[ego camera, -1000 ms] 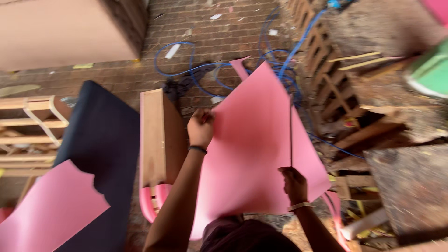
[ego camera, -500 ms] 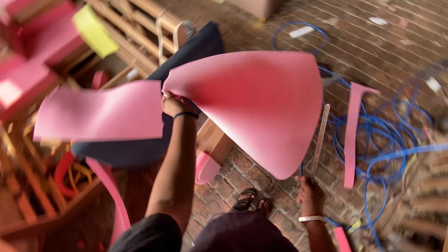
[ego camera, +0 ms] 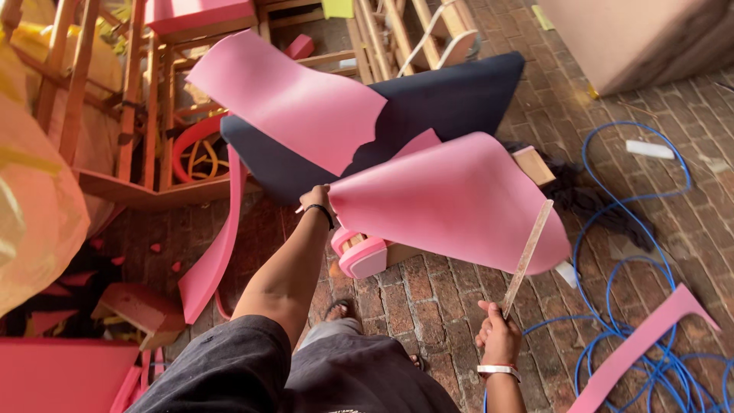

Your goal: The person smooths a large pink foam sheet on a wooden workbench, then uses a long knife to cut the foam into strips and shaped pieces, tearing away cut scraps and trimming edges. They carry cut pieces across the workshop and set one piece against a wooden frame on the brick floor.

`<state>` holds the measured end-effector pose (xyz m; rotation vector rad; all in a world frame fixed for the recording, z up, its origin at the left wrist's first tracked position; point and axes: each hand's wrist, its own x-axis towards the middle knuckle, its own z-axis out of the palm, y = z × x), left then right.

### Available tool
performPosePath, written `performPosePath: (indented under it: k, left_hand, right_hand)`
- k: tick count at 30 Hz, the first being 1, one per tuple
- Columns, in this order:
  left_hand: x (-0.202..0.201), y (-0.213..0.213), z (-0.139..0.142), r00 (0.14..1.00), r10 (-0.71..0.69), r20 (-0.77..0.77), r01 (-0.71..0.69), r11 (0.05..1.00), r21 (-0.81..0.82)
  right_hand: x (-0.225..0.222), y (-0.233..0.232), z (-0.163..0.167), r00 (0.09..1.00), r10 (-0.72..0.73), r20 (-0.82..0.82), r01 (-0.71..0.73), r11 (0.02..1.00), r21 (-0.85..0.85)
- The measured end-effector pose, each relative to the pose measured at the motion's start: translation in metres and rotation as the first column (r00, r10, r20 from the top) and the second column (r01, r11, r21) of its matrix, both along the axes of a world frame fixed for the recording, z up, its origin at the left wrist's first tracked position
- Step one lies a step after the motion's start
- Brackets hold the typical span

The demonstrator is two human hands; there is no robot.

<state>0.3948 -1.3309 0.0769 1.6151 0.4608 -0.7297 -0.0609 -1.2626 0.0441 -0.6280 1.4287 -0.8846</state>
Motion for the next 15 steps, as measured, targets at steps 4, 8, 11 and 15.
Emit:
performPosePath:
  k: [4, 8, 11, 15]
  left_hand:
    - [0.051, 0.017, -0.021, 0.97, -0.224, -0.098, 0.23, 0.972, 0.055]
    - [0.129, 0.016, -0.051, 0.963, -0.232, -0.14, 0.239, 0.971, 0.032]
    - [0.201, -0.008, -0.073, 0.973, -0.173, -0.151, 0.169, 0.985, -0.037]
    - [0.298, -0.044, -0.099, 0.953, -0.267, -0.145, 0.261, 0.963, -0.064]
  right_hand:
    - [0.066, -0.03, 0.016, 0.991, 0.133, 0.007, -0.133, 0.991, -0.009]
    - [0.15, -0.064, 0.014, 0.944, 0.328, 0.035, -0.321, 0.937, -0.14]
    - [0.232, -0.106, 0.004, 0.914, 0.405, -0.034, -0.404, 0.897, -0.179]
    - [0.355, -0.136, -0.001, 0.905, 0.425, -0.03, -0.425, 0.905, 0.008]
